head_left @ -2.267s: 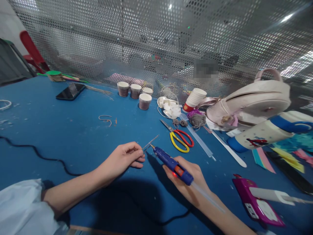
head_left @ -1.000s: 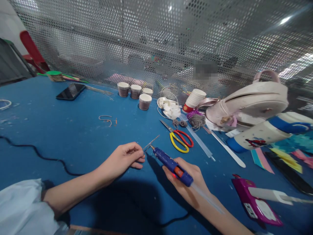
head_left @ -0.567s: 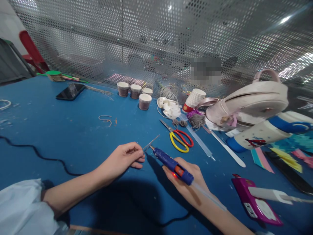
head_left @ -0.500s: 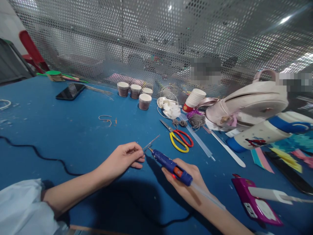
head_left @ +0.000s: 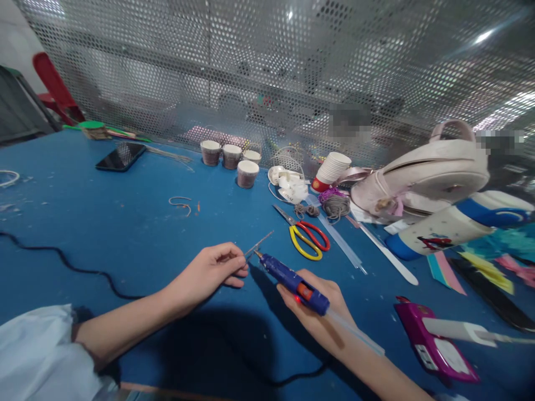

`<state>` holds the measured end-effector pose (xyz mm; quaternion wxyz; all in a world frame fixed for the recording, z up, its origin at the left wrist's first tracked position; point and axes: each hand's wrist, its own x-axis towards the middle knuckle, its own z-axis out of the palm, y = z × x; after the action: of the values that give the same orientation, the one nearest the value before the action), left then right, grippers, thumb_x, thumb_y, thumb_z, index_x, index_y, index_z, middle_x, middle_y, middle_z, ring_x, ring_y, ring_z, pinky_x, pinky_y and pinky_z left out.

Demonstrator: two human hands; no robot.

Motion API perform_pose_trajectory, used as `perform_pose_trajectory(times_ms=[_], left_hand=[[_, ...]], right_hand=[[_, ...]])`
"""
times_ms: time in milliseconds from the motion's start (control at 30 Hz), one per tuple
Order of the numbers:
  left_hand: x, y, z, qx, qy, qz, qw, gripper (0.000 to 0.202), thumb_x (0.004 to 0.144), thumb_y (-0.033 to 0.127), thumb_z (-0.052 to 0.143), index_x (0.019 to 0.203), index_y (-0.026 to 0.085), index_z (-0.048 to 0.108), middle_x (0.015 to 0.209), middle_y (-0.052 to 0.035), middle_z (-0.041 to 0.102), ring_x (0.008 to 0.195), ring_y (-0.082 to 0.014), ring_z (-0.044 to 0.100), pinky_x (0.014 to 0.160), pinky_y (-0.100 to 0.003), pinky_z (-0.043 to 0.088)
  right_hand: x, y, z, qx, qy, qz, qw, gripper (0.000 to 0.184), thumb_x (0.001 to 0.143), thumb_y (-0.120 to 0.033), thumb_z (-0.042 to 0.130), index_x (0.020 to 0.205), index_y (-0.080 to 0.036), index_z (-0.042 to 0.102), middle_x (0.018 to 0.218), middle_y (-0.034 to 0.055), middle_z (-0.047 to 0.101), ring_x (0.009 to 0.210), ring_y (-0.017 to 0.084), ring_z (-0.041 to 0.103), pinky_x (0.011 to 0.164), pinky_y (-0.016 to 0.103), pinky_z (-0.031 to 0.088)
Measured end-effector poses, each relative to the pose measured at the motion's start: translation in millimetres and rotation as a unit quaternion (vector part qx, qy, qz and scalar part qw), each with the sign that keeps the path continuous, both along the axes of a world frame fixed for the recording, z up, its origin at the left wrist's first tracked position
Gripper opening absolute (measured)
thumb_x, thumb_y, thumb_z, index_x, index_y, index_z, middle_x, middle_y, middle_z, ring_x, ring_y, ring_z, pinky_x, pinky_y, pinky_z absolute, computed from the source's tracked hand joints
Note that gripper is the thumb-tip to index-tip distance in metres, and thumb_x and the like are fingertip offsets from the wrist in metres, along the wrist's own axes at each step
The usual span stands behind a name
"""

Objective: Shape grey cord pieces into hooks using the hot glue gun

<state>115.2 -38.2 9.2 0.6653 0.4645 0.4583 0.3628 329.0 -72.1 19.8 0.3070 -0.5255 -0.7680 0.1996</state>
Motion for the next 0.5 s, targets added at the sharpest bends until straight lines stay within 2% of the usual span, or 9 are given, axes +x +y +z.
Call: perform_pose_trajectory(times_ms=[200,500], left_hand=[[-0.1,0.9,0.3,-0.005,-0.006,0.007,1.000,0.025,0.075,0.038,0.064,0.076,0.015,0.058,0.078,-0.0041,0.063,0.088,-0.0211,0.063,0.075,-0.035,0.054],[-1.2,0.4,-1.2,0.001,-0.008,0.009,1.000,0.025,0.074,0.039,0.065,0.076,0.014,0.059,0.078,-0.0035,0.062,0.087,-0.0207,0.063,0.075,-0.035,0.054]], right_hand=[[-0.3,-3.5,-3.5,-0.008,-0.009,0.032,0.999,0.022,0.083,-0.029,0.056,0.065,-0.019,0.048,0.054,-0.0060,0.045,0.045,0.006,0.038,0.047,0.017,0.034],[-0.9,-2.7,-4.1,0.027,-0.014,0.006,1.000,0.018,0.081,-0.030,0.057,0.068,-0.019,0.053,0.053,-0.0039,0.052,0.043,0.008,0.044,0.047,0.018,0.037]])
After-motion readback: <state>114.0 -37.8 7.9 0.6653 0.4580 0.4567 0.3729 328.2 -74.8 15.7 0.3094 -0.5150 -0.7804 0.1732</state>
